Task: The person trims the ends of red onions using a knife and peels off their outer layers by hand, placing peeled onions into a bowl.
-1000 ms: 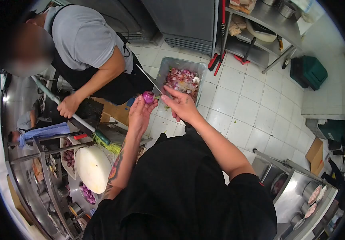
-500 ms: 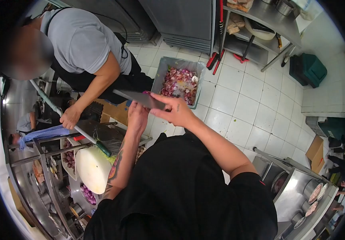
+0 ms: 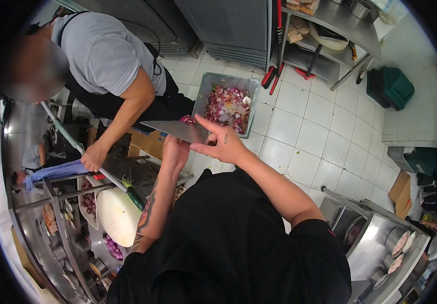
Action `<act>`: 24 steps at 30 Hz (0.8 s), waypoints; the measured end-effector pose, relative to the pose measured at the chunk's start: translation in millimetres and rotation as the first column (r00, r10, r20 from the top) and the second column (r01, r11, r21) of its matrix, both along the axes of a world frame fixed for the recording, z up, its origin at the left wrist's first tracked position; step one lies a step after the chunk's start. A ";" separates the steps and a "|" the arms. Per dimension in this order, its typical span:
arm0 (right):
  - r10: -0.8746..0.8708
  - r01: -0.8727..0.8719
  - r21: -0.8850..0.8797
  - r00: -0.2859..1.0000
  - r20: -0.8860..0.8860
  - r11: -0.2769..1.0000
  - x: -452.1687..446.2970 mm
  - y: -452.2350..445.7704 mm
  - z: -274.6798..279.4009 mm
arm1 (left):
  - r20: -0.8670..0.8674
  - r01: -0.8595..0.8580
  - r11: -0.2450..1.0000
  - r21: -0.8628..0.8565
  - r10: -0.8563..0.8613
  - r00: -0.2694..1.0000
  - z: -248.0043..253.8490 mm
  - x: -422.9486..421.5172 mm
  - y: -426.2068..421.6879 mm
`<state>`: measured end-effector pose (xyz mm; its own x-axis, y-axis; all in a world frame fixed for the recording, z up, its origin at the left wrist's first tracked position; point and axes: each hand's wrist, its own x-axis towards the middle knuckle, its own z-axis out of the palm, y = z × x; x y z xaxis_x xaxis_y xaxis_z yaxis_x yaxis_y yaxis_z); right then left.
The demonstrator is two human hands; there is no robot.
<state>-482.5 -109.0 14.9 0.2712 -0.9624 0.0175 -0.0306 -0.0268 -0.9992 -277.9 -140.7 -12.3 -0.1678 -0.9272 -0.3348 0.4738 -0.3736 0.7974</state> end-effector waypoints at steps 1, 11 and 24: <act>-0.003 0.003 -0.003 1.000 0.000 1.000 -0.8 -0.3 0.9 | -0.006 -0.013 1.000 0.015 0.013 1.000 6.3 -3.0 0.3; 0.035 -0.057 0.187 0.992 0.120 0.981 -4.1 -5.2 8.2 | -0.104 0.055 0.996 -0.068 -0.062 0.993 5.6 0.1 -4.4; -0.012 -0.006 -0.116 0.988 -0.154 0.993 -0.4 -2.4 14.3 | 0.050 0.007 0.994 -0.108 -0.001 0.999 9.3 -0.6 0.3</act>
<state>-482.8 -111.4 29.2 0.2764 -0.9571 0.0874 -0.1841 -0.1420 -0.9726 -278.6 -140.4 -3.0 -0.1572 -0.9578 -0.2405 0.4315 -0.2857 0.8557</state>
